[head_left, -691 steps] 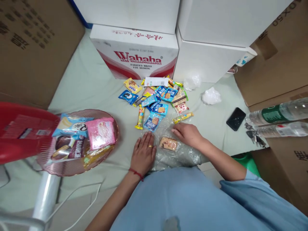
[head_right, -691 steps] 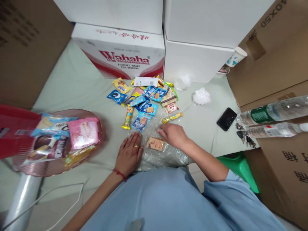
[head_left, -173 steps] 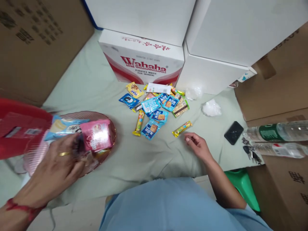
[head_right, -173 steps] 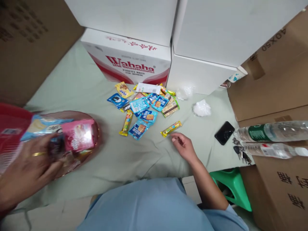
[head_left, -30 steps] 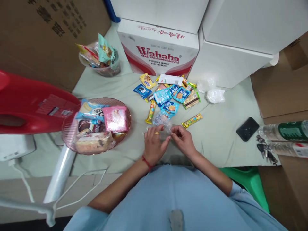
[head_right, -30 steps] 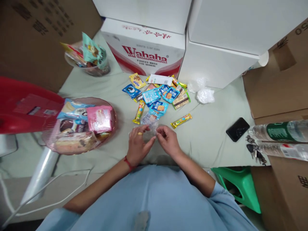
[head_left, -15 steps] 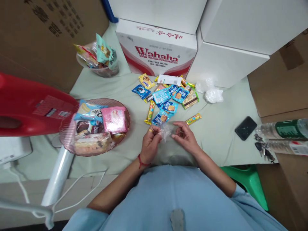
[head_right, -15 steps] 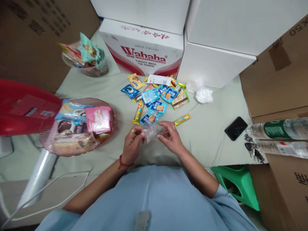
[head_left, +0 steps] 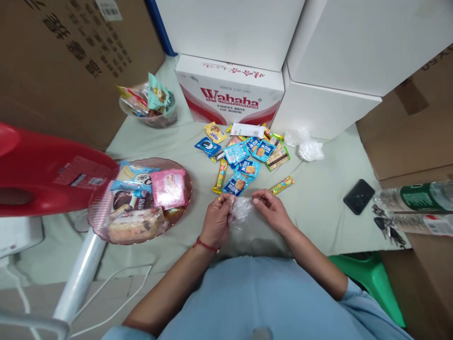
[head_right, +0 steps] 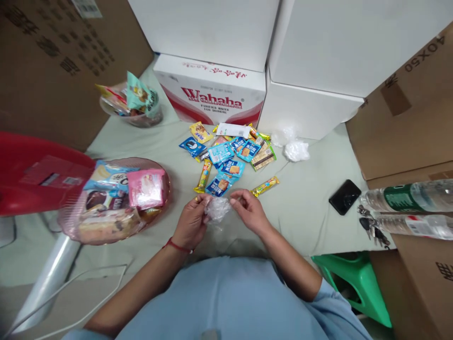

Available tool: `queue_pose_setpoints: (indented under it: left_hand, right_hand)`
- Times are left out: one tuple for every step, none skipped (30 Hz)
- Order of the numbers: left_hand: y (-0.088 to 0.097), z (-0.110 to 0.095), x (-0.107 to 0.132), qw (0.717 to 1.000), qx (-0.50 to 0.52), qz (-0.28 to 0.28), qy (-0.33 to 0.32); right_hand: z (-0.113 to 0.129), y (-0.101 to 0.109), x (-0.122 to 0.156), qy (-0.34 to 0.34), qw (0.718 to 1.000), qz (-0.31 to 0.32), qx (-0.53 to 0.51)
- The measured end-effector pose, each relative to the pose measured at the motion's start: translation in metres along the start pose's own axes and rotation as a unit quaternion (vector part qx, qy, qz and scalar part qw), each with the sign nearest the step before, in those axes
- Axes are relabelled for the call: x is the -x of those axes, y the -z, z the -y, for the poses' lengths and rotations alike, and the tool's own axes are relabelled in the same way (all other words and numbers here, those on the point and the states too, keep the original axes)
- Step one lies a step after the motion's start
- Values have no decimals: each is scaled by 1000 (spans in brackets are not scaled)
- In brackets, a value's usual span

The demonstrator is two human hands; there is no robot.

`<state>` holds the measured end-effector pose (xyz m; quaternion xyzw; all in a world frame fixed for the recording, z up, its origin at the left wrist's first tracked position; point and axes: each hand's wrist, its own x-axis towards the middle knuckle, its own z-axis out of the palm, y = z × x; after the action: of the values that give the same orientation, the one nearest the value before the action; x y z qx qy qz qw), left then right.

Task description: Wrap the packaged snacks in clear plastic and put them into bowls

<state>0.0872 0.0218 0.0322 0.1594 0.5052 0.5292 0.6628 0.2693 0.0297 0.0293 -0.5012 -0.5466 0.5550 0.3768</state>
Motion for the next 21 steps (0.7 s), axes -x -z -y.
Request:
queue_pose_setpoints:
  left_hand:
    - [-2, 1, 0, 1000, 11, -6, -2]
    - [-3, 1, 0, 1000, 23, -10, -1]
    - [-4, 2, 0, 999, 36, -12, 1]
    - [-5, 2, 1, 999, 49, -12, 4]
    - [-5, 3, 2, 998, 58, -7, 7]
    - [-5, 3, 2, 998, 64, -1, 8]
    - [-5, 4, 3, 998, 67, 4, 5]
    - [-5, 5, 2, 998, 67, 4, -3]
    - [-4, 6, 2, 998, 66, -2, -15]
    - [-4, 7, 0, 997, 64, -13, -30]
    - [-2, 8, -1, 997, 63, -27, -44]
    - [-1, 8, -3, 996, 63, -39, -55]
    - [0, 9, -5, 995, 64, -48, -60]
    - [1, 9, -6, 995, 66, -52, -59]
    - [2, 9, -6, 995, 67, -54, -54]
    - [3, 9, -6, 995, 67, -55, -48]
    - [3, 9, -4, 996, 61, -54, -44]
    - [2, 9, -3, 997, 52, -49, -40]
    - [2, 9, 0, 998, 41, -42, -38]
    - [1, 8, 2, 998, 28, -33, -35]
    - [1, 8, 4, 999, 18, -25, -33]
  right_hand:
    - [0, 0, 3, 48, 997, -34, 49]
    - [0, -1, 7, 99, 989, -52, 96]
    - [0, -2, 10, 147, 978, -56, 138]
    - [0, -3, 12, 187, 966, -49, 174]
    - [-1, -6, 13, 216, 954, -41, 204]
    - [-2, -8, 14, 234, 945, -36, 225]
    - [-3, -10, 13, 239, 942, -31, 235]
    - [-4, -11, 12, 235, 943, -27, 233]
    - [-5, -12, 10, 225, 949, -21, 222]
    - [-5, -11, 8, 214, 955, -12, 204]
    - [-5, -10, 7, 201, 963, 0, 182]
    - [-5, -9, 6, 187, 969, 12, 158]
    - [-4, -7, 5, 171, 976, 21, 134]
    - [-4, -4, 4, 154, 981, 28, 113]
    - [-3, -3, 4, 138, 985, 30, 96]
    - [-1, -1, 3, 126, 988, 26, 86]
    - [0, 0, 1, 122, 989, 18, 84]
    - [1, 0, -1, 125, 988, 11, 87]
    - [3, 0, -4, 134, 987, 8, 91]
    - [4, -1, -7, 144, 985, 13, 95]
    - [6, -1, -11, 152, 983, 26, 95]
